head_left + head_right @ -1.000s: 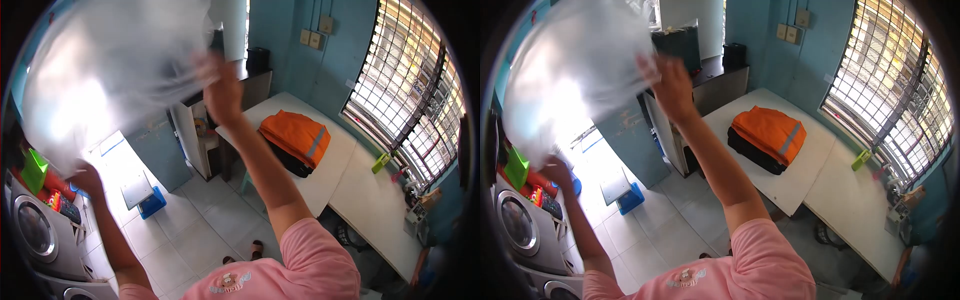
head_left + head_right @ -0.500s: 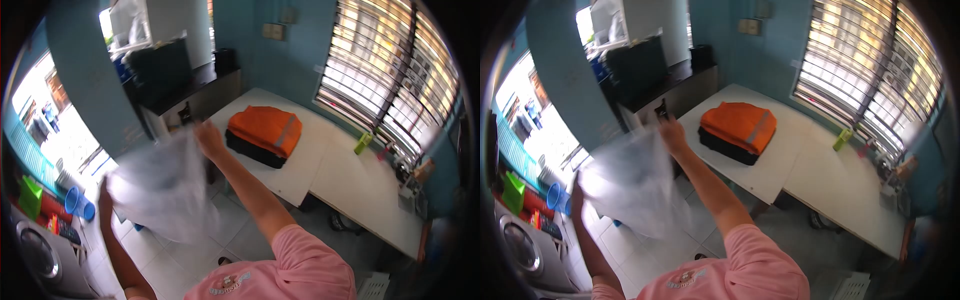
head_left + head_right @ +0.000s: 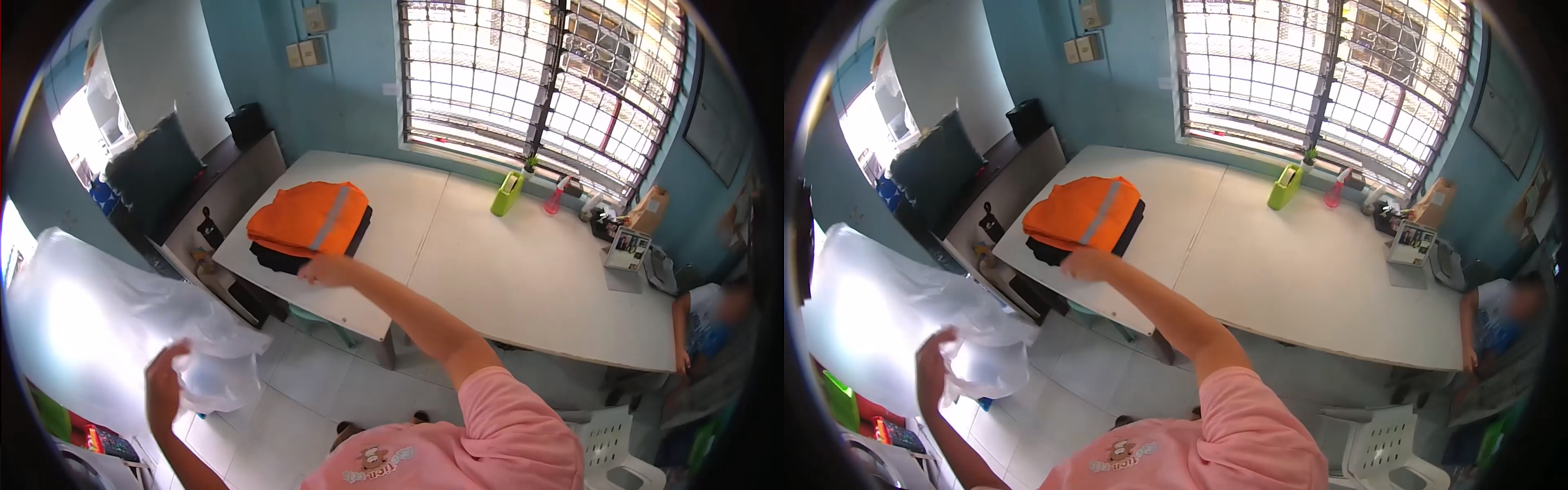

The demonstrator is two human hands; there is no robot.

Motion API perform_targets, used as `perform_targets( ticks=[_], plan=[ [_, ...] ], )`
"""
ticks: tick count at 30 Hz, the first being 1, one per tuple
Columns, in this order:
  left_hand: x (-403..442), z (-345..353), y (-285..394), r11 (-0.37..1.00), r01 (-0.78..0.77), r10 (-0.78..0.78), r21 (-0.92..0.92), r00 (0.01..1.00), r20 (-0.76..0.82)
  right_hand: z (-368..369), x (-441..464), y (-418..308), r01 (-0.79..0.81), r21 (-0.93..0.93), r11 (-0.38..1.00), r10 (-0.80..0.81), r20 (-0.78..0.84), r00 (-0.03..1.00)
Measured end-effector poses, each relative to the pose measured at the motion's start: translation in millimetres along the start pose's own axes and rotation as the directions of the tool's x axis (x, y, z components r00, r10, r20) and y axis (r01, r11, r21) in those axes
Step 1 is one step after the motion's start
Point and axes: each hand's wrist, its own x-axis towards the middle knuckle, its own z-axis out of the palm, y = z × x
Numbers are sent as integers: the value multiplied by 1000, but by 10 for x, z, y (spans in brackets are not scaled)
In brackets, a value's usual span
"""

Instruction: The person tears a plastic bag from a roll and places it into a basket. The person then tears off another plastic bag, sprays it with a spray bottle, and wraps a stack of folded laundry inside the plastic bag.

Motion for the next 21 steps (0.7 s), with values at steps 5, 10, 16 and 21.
perform_targets(
  ticks=[5,10,16,21],
  plan=[
    [669,-34,562,965,-61,74,255,996,-43,-1018,-46,-109,23,320,947,125,-435,892],
    [1144,239,199,969,-55,10,242,983,184,-1063,-406,190,62,438,897,147,-427,892],
    [1261,1006,-351,986,98,-142,136,916,376,-845,-1365,1229,-296,436,850,423,-230,877],
    [1360,1467,-202,904,145,-315,402,862,397,-792,-2603,1952,-445,749,491,817,-220,532]
  ],
)
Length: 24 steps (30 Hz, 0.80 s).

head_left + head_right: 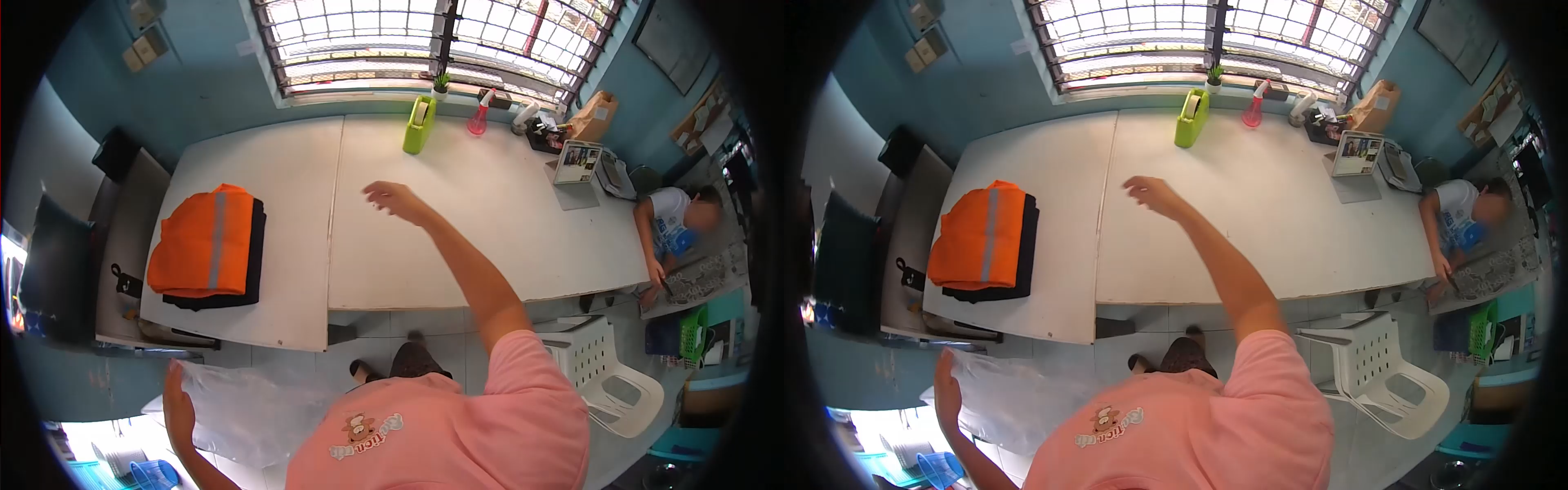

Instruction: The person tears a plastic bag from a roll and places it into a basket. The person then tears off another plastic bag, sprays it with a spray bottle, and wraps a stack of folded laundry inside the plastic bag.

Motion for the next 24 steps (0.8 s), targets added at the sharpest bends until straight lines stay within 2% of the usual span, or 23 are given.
perform_targets(
  ticks=[2,3,5,6,7,8,9,10,11,12,14,15,18,19,21,24],
  plan=[
    [22,75,57,988,-52,51,-145,999,-14,-442,-68,292,-80,127,989,97,-139,986],
    [43,117,46,988,-47,47,-145,999,-7,-680,-50,414,-142,150,978,172,-206,963],
    [80,155,11,931,118,-113,-346,993,36,-1171,7,733,-114,163,980,167,-356,920],
    [75,158,110,878,217,-237,-427,972,6,-1414,56,825,-126,177,976,193,-436,879],
    [89,197,-92,844,194,-212,-500,977,20,-1668,165,937,-150,180,972,224,-527,820],
    [119,210,-299,840,212,-223,-500,974,38,-1907,264,1141,-174,194,965,258,-612,748],
    [142,232,-633,837,234,-235,-495,970,62,-2226,440,1487,-208,92,974,212,-696,686],
    [196,289,-1210,880,130,-130,-457,991,31,-2520,597,1813,-255,-7,967,159,-765,624],
    [226,80,-1016,818,288,-295,-497,953,68,-2688,655,1899,-310,-51,949,129,-837,532],
    [374,-91,-1130,855,329,-311,-401,944,110,-2852,746,1944,-362,-91,928,81,-897,435],
    [597,-404,-1080,862,435,-427,-259,900,89,-3180,922,2039,-407,-156,900,10,-925,379],
    [715,-597,-793,892,435,-430,-127,901,65,-3300,1010,2056,-367,-159,916,-16,-931,365],
    [1076,-972,-235,883,442,-450,-158,893,-15,-3589,1218,2098,-207,-198,958,-116,-929,353],
    [1171,-1050,-44,875,455,-467,-165,883,-40,-3646,1239,2037,-219,-203,954,-108,-919,379],
    [1258,-1139,343,897,353,-373,-265,927,-30,-3724,1305,2016,-224,-262,939,-151,-897,415],
    [1296,-1278,708,905,350,-375,-242,925,-66,-3813,1429,2146,-252,-319,914,-186,-879,439]
  ],
)
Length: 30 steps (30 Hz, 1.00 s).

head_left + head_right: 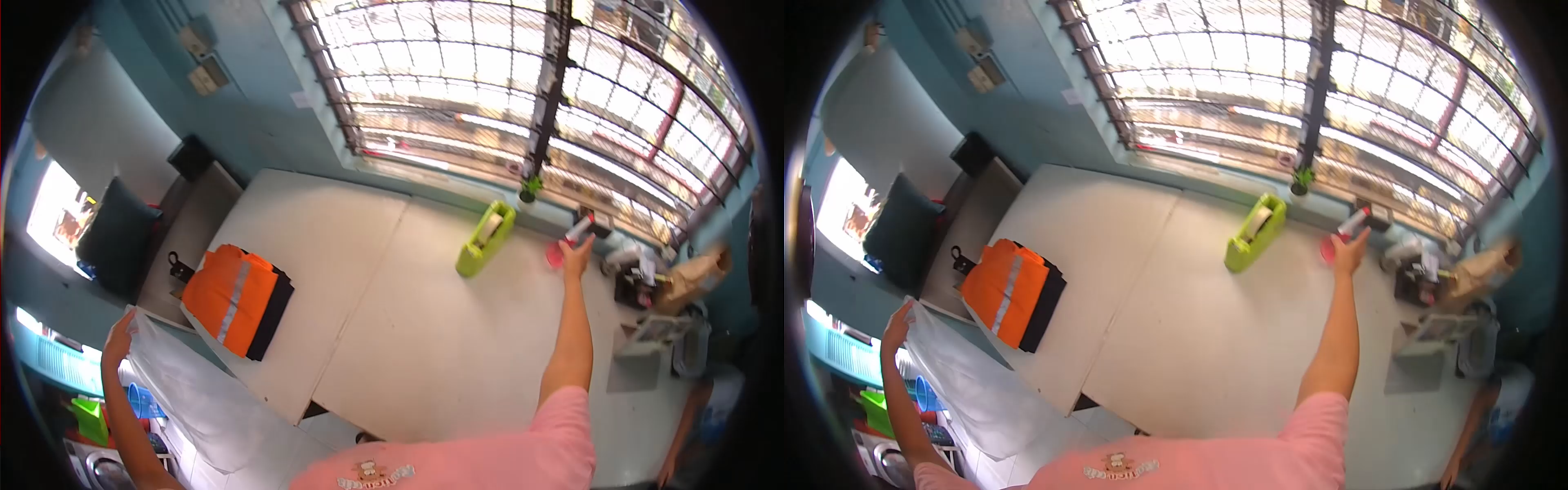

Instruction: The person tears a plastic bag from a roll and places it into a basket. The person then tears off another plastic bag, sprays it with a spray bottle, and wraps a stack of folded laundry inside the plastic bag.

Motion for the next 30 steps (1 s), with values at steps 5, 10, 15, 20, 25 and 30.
perform_targets(
  ticks=[5,10,15,20,25,30],
  plan=[
    [-266,-28,715,994,88,-84,57,993,-80,114,80,-87,-62,82,995,60,26,998],
    [-488,74,910,997,58,-56,45,997,-59,274,141,91,-51,180,982,63,-65,996],
    [-663,222,541,982,-35,49,185,997,-67,151,26,-75,184,384,905,-140,-139,980],
    [-845,315,188,1000,-22,23,23,998,-64,-217,-671,-1521,56,634,771,-186,139,973],
    [-1032,354,-56,984,0,-5,-176,1000,-28,-286,-1844,-2959,-287,726,625,-450,635,627],
    [-1099,456,-347,980,-84,83,-178,996,-14,-811,-3641,-4344,-584,693,423,-779,607,156]
  ],
)
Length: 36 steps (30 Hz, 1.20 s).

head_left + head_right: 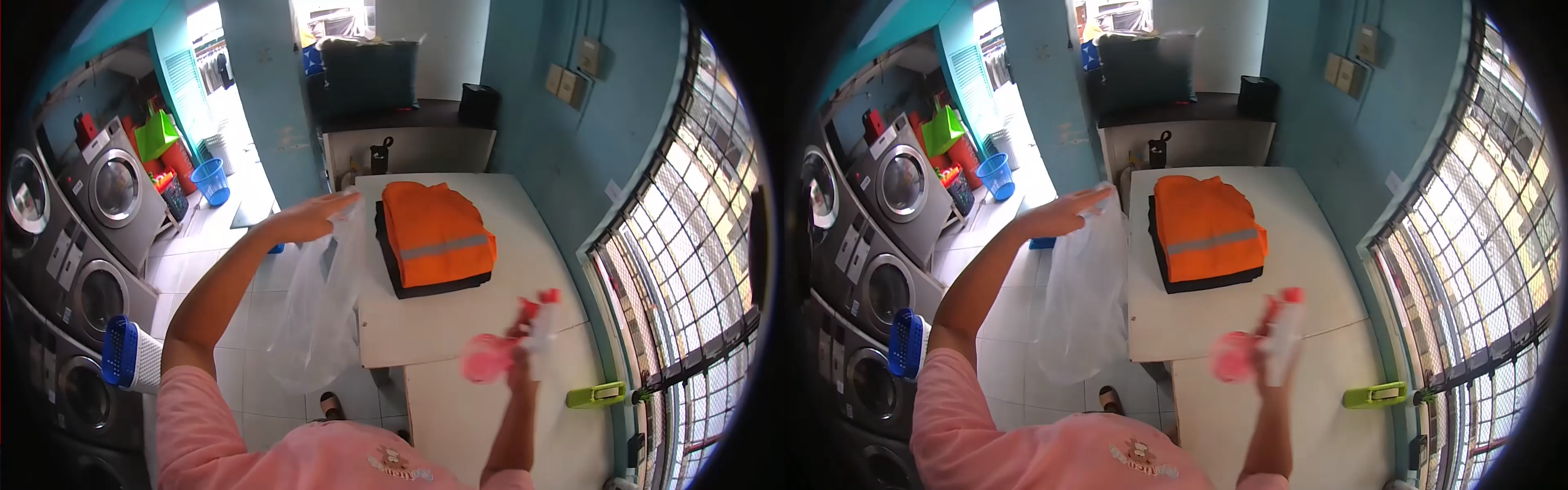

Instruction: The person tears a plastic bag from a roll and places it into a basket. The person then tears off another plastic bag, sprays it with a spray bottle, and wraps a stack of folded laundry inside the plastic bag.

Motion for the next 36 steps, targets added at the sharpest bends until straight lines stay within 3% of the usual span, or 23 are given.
perform_targets(
  ticks=[1,2,4,5,6,8,11,13,15,17,19,21,22,23,25,26,27,29,31,32,33,34,36],
  plan=[
    [13,44,-109,985,-100,105,141,994,-23,423,21,9,10,-35,999,-6,110,994],
    [-16,55,-126,982,-148,149,118,989,-3,846,42,19,27,-66,997,-12,217,976],
    [-118,49,-140,977,-195,195,82,981,18,1515,-9,140,-27,147,989,-38,418,908],
    [-169,28,-157,969,-238,235,58,970,53,1795,-28,252,-115,359,926,-67,457,887],
    [-223,-11,-196,959,-283,279,30,956,89,2020,-55,314,-254,381,889,17,527,850],
    [-340,-131,-312,954,-300,301,-27,946,121,2380,-141,479,-560,351,751,272,607,747],
    [-482,-300,-588,940,-328,338,-90,931,137,2869,-255,863,-621,348,703,325,619,715],
    [-575,-349,-825,918,-394,395,-36,916,68,3020,-398,1164,-636,232,736,381,635,672],
    [-665,-377,-1067,915,-400,401,-56,916,20,3079,-395,1426,-587,198,785,385,586,713],
    [-752,-444,-1286,914,-398,398,-70,917,-24,3027,-296,1655,-497,-37,867,476,354,805],
    [-824,-496,-1448,951,-285,284,-116,958,-30,2979,-68,1904,-108,-387,916,254,347,903],
    [-817,-538,-1580,954,-296,291,-54,952,-91,3077,224,1931,-12,-696,718,348,344,872],
    [-792,-560,-1613,955,-296,295,17,943,-152,3128,371,2017,167,-759,630,274,418,866],
    [-748,-593,-1630,956,-294,293,13,945,-148,3165,532,2156,337,-786,518,211,499,840],
    [-618,-715,-1656,963,-265,270,58,921,-279,3253,923,2313,326,-827,459,324,497,805],
    [-548,-807,-1645,957,-275,291,95,895,-339,3232,1242,2587,433,-774,462,217,572,791],
    [-484,-907,-1613,950,-280,311,134,864,-396,3334,1481,2165,256,-764,592,317,513,798],
    [-476,-1131,-1374,925,-279,375,257,777,-506,3372,2071,2033,259,-657,708,119,473,873],
    [-546,-1304,-1036,841,-251,514,479,649,-561,3458,2665,1452,321,-625,712,-62,399,915],
    [-588,-1359,-854,839,-249,514,484,655,-554,3405,3022,1376,535,-647,543,-322,428,844],
    [-631,-1396,-662,811,-236,556,535,593,-582,3350,3376,1303,652,-696,301,-559,426,712],
    [-649,-1409,-514,780,-220,601,586,523,-604,3265,3576,1202,752,-658,42,-844,379,379],
    [-638,-1386,-313,773,-234,617,590,491,-614,3069,3401,522,427,-817,-389,-743,552,379]
  ],
)
